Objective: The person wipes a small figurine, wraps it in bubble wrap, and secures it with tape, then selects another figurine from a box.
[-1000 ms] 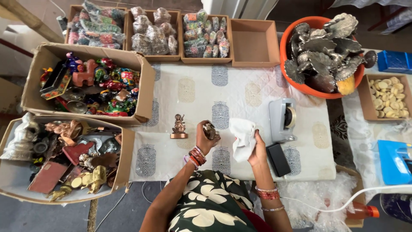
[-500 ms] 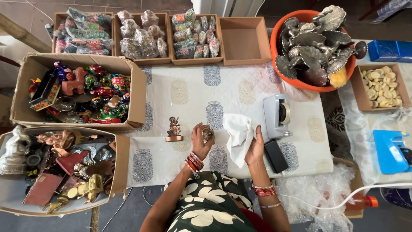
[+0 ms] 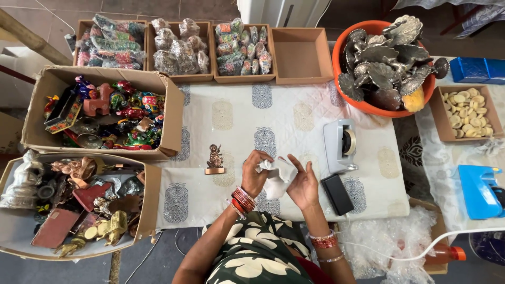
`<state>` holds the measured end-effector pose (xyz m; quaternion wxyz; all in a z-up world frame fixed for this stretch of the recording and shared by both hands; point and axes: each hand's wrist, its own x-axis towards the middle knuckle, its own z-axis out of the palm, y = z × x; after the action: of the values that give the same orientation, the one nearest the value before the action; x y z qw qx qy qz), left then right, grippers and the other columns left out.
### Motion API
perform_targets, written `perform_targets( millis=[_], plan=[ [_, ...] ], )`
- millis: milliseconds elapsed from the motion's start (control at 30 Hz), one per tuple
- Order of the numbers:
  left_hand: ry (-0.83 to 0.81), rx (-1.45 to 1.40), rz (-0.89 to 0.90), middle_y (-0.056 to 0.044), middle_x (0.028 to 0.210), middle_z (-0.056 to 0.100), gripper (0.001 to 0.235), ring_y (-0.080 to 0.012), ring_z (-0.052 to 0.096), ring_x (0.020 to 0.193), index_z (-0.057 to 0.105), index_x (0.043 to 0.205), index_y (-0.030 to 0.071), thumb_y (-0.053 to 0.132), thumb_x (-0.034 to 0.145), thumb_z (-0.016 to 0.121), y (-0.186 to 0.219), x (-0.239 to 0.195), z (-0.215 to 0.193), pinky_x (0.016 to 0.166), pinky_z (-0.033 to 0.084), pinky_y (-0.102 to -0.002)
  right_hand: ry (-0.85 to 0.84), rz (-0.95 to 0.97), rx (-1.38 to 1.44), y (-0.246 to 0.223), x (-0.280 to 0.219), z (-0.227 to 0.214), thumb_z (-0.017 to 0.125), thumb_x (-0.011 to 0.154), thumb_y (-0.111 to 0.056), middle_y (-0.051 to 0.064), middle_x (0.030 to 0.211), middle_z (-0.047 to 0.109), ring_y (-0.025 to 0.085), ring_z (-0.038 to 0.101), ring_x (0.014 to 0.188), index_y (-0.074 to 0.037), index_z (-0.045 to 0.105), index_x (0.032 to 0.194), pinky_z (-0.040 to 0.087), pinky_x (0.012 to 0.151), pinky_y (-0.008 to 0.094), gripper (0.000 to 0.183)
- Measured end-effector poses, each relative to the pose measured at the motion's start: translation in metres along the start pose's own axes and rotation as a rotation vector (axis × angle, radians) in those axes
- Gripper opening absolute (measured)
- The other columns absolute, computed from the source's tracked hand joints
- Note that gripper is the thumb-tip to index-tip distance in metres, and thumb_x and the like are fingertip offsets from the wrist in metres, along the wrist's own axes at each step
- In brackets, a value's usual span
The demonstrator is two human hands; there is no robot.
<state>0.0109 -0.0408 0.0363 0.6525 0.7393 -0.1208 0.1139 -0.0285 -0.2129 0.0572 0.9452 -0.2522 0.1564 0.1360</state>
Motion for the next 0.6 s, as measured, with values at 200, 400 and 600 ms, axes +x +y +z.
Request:
perform_targets(
  millis=[200, 400, 600],
  plan=[
    [0.008, 0.197, 0.282, -0.006, 0.107, 0.067, 0.038, -0.0231, 0.066, 0.101, 0.061, 0.093, 0.008, -0.007, 0.064, 0.080, 0.001, 0.000, -0.004, 0.083, 0.057, -0.034, -0.005, -0.051, -0.374, 0.014, 0.010, -0.050, 0.076, 0.087, -0.025, 0.003, 0.115, 0.066, 0.017, 0.063, 0.104, -0.011, 0.060, 0.135, 0.055, 0.090, 0.040, 0.053],
    [-0.030, 0.286, 0.495, -0.007, 0.109, 0.065, 0.036, -0.0242, 0.063, 0.097, 0.061, 0.105, 0.007, 0.001, 0.073, 0.077, 0.047, -0.014, -0.021, 0.076, 0.052, -0.037, 0.110, -0.170, -0.190, 0.008, 0.027, -0.071, 0.077, 0.087, -0.009, 0.004, 0.110, 0.067, 0.016, 0.067, 0.099, -0.012, 0.065, 0.122, 0.059, 0.088, 0.035, 0.038],
    [-0.283, 0.120, 0.281, -0.006, 0.093, 0.073, 0.024, -0.0140, 0.068, 0.076, 0.067, 0.102, 0.008, -0.002, 0.083, 0.055, -0.028, -0.076, -0.029, 0.070, 0.058, -0.031, -0.057, -0.215, -0.097, -0.013, 0.024, -0.074, 0.067, 0.089, 0.007, 0.008, 0.124, 0.068, 0.031, 0.064, 0.125, -0.011, 0.062, 0.105, 0.057, 0.104, 0.043, 0.025]
  ],
)
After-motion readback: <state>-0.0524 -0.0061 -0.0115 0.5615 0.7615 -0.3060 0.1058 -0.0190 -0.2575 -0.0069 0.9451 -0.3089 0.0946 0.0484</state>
